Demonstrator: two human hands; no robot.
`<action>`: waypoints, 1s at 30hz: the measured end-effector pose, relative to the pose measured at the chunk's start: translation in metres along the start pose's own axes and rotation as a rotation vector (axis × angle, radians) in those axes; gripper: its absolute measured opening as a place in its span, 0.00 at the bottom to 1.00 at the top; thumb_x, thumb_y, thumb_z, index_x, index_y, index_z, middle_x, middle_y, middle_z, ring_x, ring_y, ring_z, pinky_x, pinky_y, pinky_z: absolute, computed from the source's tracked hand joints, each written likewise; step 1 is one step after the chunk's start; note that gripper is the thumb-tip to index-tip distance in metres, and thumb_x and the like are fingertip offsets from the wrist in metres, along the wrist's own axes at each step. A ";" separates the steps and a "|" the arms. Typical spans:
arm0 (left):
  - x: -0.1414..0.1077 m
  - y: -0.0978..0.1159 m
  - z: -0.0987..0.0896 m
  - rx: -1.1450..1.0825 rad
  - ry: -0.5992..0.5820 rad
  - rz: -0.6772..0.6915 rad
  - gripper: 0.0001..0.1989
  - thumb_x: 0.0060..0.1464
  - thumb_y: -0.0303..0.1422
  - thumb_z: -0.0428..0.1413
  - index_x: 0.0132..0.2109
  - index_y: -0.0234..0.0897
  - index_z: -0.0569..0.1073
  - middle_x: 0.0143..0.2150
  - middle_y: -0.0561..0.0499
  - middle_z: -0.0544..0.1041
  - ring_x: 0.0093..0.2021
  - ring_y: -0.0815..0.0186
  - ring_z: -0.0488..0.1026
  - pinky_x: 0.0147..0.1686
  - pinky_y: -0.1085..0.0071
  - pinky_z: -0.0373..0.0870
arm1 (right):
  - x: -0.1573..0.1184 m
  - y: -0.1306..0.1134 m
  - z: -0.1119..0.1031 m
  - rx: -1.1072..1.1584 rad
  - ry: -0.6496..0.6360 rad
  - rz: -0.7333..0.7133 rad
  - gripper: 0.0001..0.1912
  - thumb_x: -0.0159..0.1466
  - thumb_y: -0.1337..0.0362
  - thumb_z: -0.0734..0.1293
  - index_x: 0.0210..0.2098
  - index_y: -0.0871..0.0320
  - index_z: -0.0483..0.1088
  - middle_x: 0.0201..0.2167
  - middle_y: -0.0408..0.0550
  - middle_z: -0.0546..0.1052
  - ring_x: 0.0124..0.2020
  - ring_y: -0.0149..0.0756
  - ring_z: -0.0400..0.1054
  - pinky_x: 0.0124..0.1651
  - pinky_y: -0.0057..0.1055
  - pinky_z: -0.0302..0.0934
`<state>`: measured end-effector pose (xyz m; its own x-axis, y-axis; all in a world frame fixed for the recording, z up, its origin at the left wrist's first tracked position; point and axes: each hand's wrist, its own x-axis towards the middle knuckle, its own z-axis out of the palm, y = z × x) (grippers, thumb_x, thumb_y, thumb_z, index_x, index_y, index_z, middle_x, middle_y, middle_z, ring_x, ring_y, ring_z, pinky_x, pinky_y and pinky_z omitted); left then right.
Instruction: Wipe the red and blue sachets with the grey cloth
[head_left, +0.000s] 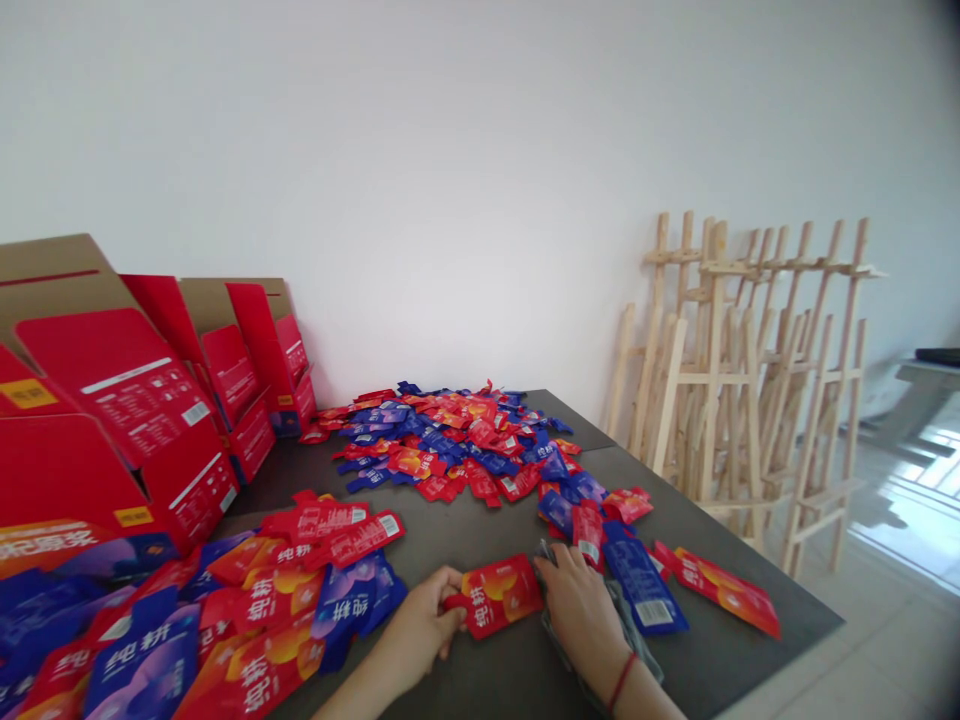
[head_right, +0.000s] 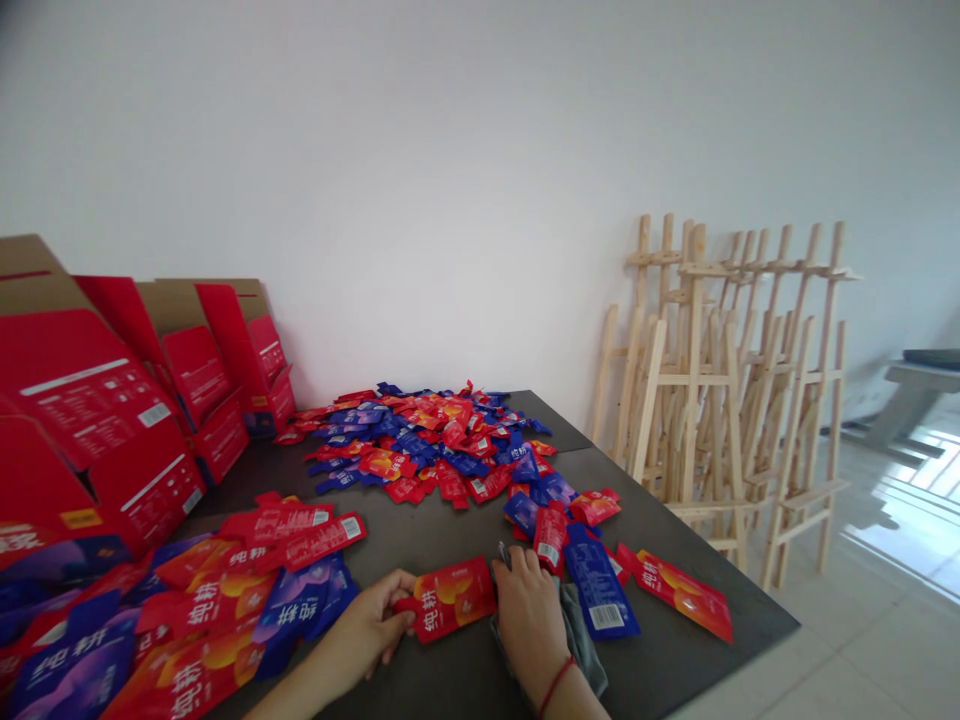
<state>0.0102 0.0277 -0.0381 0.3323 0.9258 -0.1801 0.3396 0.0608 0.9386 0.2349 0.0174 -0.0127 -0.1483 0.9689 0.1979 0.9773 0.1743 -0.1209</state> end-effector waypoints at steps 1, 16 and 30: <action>0.000 0.001 0.000 -0.008 -0.002 -0.009 0.11 0.47 0.32 0.49 0.40 0.38 0.64 0.29 0.59 0.71 0.15 0.77 0.59 0.12 0.80 0.49 | -0.002 0.005 0.000 -0.008 -0.005 0.020 0.25 0.61 0.78 0.53 0.50 0.57 0.71 0.50 0.56 0.70 0.50 0.45 0.63 0.48 0.37 0.59; -0.001 0.004 -0.002 -0.015 -0.022 -0.027 0.14 0.48 0.39 0.52 0.41 0.39 0.65 0.28 0.60 0.69 0.14 0.78 0.58 0.09 0.81 0.50 | -0.025 -0.023 -0.004 0.154 -0.054 -0.245 0.24 0.58 0.76 0.58 0.46 0.45 0.72 0.53 0.40 0.68 0.51 0.37 0.60 0.53 0.32 0.51; -0.002 0.004 0.000 -0.021 -0.014 0.004 0.10 0.50 0.36 0.49 0.40 0.39 0.64 0.27 0.60 0.68 0.14 0.78 0.57 0.09 0.81 0.49 | -0.020 -0.033 0.003 0.179 0.055 -0.294 0.24 0.63 0.73 0.57 0.52 0.43 0.67 0.55 0.40 0.68 0.52 0.38 0.60 0.54 0.33 0.53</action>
<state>0.0106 0.0266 -0.0340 0.3460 0.9208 -0.1801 0.3195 0.0649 0.9454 0.2051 -0.0073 -0.0152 -0.4063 0.8626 0.3014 0.8512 0.4773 -0.2184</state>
